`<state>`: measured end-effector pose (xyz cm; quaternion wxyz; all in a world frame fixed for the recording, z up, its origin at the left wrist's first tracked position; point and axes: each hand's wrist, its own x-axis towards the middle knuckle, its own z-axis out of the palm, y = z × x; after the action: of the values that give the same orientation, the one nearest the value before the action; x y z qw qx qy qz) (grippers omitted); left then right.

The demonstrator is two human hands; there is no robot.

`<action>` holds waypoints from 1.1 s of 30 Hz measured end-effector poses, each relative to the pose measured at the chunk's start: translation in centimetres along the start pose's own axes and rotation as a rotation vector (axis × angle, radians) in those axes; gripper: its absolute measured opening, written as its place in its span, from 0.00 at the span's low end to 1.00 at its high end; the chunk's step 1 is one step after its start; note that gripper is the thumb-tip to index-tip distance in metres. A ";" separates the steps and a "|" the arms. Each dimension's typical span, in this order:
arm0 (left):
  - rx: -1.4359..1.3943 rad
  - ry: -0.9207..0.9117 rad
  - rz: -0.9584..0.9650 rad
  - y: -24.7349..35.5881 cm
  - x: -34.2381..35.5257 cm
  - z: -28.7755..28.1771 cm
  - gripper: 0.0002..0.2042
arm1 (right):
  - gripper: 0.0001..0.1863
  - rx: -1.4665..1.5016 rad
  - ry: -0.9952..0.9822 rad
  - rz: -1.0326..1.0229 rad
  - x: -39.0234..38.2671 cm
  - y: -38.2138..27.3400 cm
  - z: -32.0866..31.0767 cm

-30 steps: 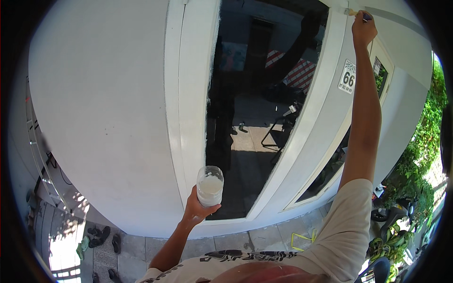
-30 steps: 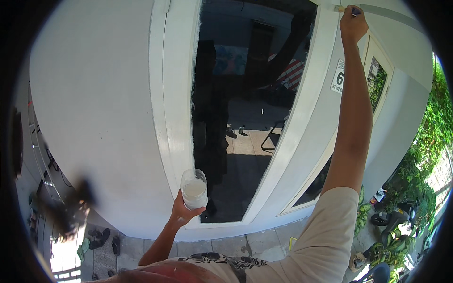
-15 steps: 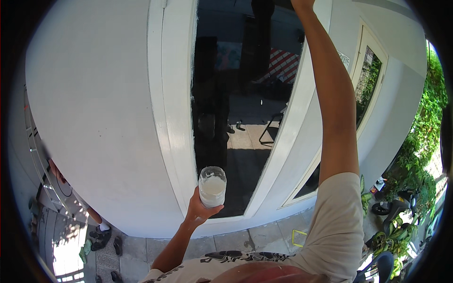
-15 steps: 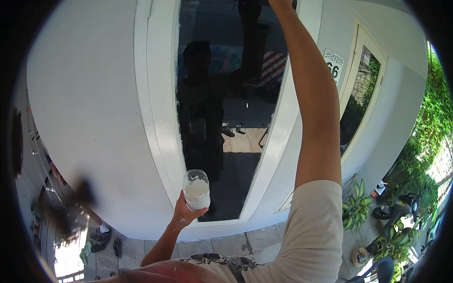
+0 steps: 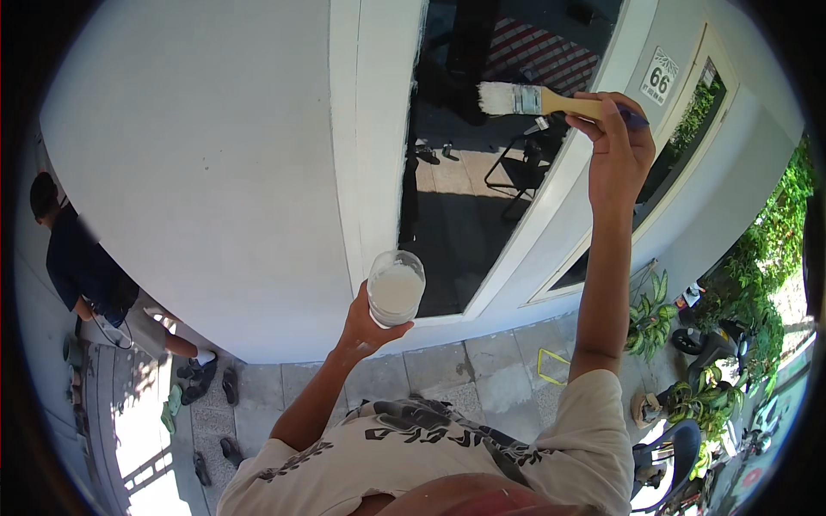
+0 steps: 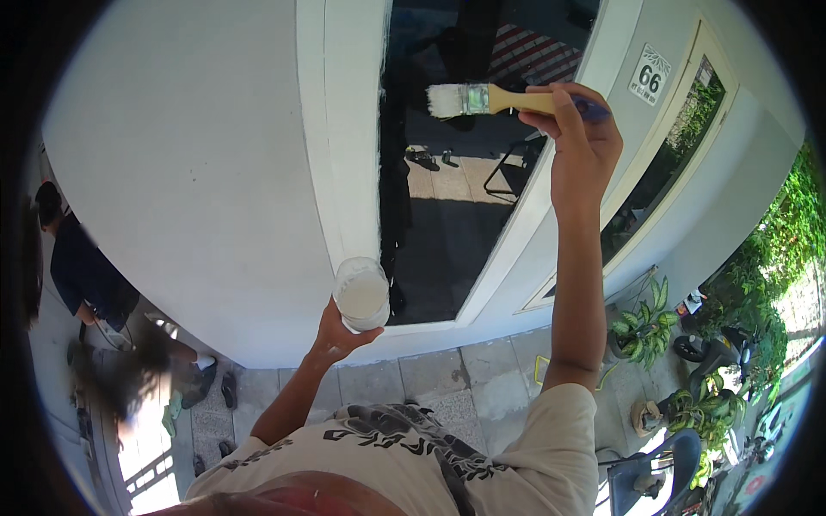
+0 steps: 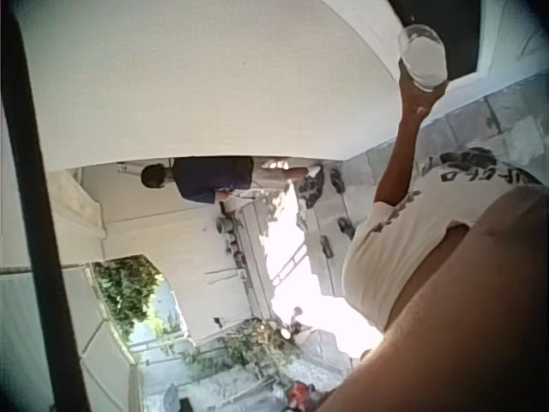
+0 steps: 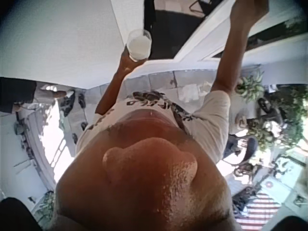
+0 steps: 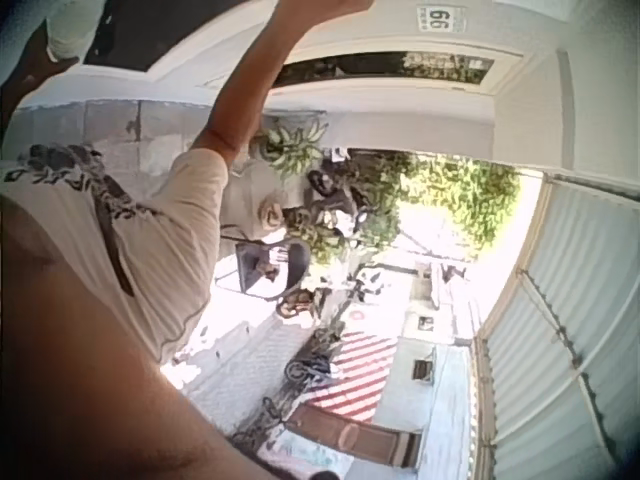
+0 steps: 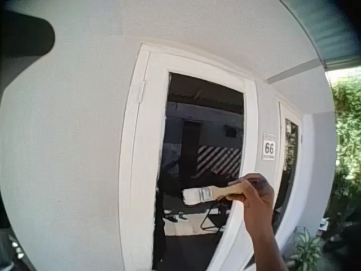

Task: The person paints a doorframe using a paintbrush and a container of paint, repeatedly dipping the brush into the paint container and applying paint along the frame.

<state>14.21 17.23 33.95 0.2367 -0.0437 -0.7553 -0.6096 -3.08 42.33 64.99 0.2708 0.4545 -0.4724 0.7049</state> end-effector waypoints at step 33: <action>-0.182 -0.125 -0.044 0.1 -11.2 -9.2 0.48 | 0.10 -0.715 -0.689 0.344 -26.4 -7.8 19.4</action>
<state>26.96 11.07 30.75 0.1709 -0.0863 -0.7109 -0.6767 22.37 29.08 47.37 0.1180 0.4551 -0.8129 0.3437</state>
